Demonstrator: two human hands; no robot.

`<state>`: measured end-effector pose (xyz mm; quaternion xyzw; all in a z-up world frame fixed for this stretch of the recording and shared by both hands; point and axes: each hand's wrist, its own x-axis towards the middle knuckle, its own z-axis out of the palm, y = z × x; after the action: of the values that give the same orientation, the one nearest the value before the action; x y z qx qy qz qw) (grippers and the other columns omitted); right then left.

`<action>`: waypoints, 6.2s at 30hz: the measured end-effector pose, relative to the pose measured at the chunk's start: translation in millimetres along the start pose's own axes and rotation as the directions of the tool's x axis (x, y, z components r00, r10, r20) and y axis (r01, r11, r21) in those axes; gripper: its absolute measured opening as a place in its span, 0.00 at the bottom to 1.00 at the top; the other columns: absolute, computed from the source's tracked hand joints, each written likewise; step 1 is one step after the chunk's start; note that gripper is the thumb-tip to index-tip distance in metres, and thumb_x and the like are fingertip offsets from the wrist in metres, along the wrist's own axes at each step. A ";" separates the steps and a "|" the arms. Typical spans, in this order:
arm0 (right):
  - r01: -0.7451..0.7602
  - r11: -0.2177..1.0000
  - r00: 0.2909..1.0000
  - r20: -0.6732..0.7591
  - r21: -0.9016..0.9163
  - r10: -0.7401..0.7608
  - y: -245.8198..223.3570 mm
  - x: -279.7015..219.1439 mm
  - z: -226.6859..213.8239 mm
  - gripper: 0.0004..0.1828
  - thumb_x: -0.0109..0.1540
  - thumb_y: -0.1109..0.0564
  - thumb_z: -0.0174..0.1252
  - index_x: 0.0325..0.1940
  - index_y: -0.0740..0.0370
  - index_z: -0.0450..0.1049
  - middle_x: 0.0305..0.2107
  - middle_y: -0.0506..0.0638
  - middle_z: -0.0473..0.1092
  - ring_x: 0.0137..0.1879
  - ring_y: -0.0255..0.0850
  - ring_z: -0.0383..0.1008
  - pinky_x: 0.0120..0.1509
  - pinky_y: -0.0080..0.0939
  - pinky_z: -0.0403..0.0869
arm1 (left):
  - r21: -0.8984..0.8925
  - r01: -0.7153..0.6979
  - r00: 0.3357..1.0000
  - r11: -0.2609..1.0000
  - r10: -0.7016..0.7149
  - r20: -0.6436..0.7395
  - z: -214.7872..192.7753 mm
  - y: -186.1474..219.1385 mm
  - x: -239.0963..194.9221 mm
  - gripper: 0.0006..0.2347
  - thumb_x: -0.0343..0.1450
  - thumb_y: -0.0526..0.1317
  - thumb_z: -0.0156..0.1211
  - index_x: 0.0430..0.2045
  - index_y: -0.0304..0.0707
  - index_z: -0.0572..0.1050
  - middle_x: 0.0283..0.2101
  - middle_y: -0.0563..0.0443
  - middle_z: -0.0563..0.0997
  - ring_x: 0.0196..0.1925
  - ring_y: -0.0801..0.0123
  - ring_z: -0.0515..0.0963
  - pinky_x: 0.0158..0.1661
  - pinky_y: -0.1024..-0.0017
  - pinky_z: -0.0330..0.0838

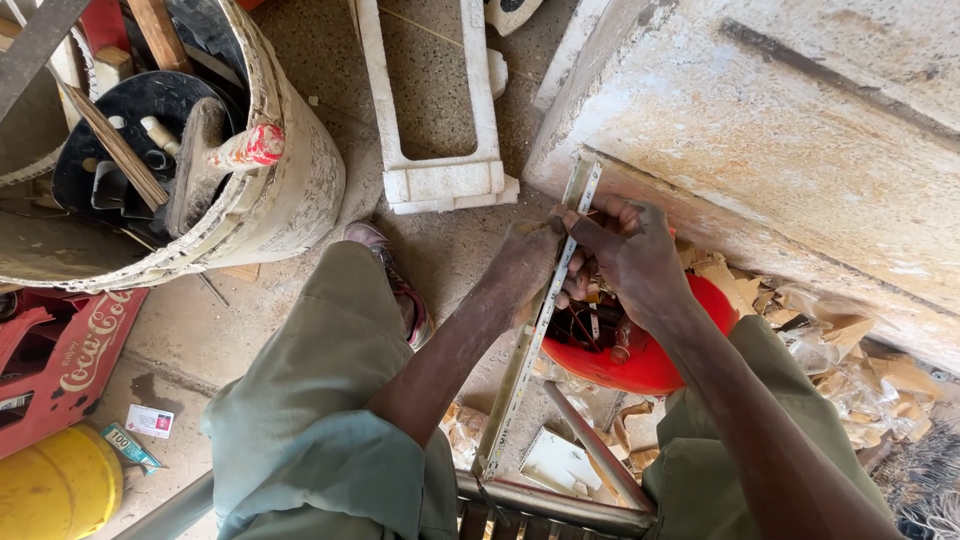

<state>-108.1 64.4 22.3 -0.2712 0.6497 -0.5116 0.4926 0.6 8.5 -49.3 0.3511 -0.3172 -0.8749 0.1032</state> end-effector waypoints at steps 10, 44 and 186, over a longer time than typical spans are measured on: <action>0.090 0.988 0.994 -0.054 -0.122 -0.097 14.8 8.6 -5.6 0.27 0.67 0.53 0.66 0.62 0.77 0.70 0.26 0.58 0.72 0.22 0.41 0.75 0.19 0.33 0.73 | -0.205 0.040 0.992 0.978 -0.063 -0.107 17.0 35.5 -20.1 0.11 0.78 0.45 0.48 0.35 0.36 0.68 0.21 0.49 0.71 0.14 0.70 0.72 0.13 0.76 0.67; 0.100 0.992 0.990 0.091 0.076 -0.107 49.2 -51.2 60.4 0.12 0.70 0.61 0.52 0.43 0.77 0.74 0.17 0.59 0.74 0.17 0.44 0.78 0.26 0.42 0.81 | -0.103 -0.150 0.931 0.983 0.106 -0.350 -15.4 62.7 -16.2 0.26 0.77 0.58 0.42 0.44 0.33 0.80 0.28 0.37 0.83 0.17 0.63 0.79 0.18 0.66 0.80; -0.077 0.991 0.994 0.074 -0.109 0.085 -31.6 2.6 -59.6 0.16 0.70 0.55 0.59 0.34 0.69 0.79 0.10 0.47 0.59 0.15 0.28 0.53 0.15 0.25 0.57 | 0.573 -0.182 0.977 0.799 0.211 0.015 16.0 84.7 -51.7 0.10 0.72 0.40 0.68 0.38 0.29 0.82 0.25 0.39 0.83 0.21 0.68 0.77 0.26 0.80 0.72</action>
<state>-168.5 75.4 50.3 -0.2900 0.6667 -0.4448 0.5231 24.0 -28.7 41.0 0.3527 -0.5967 -0.7150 0.0911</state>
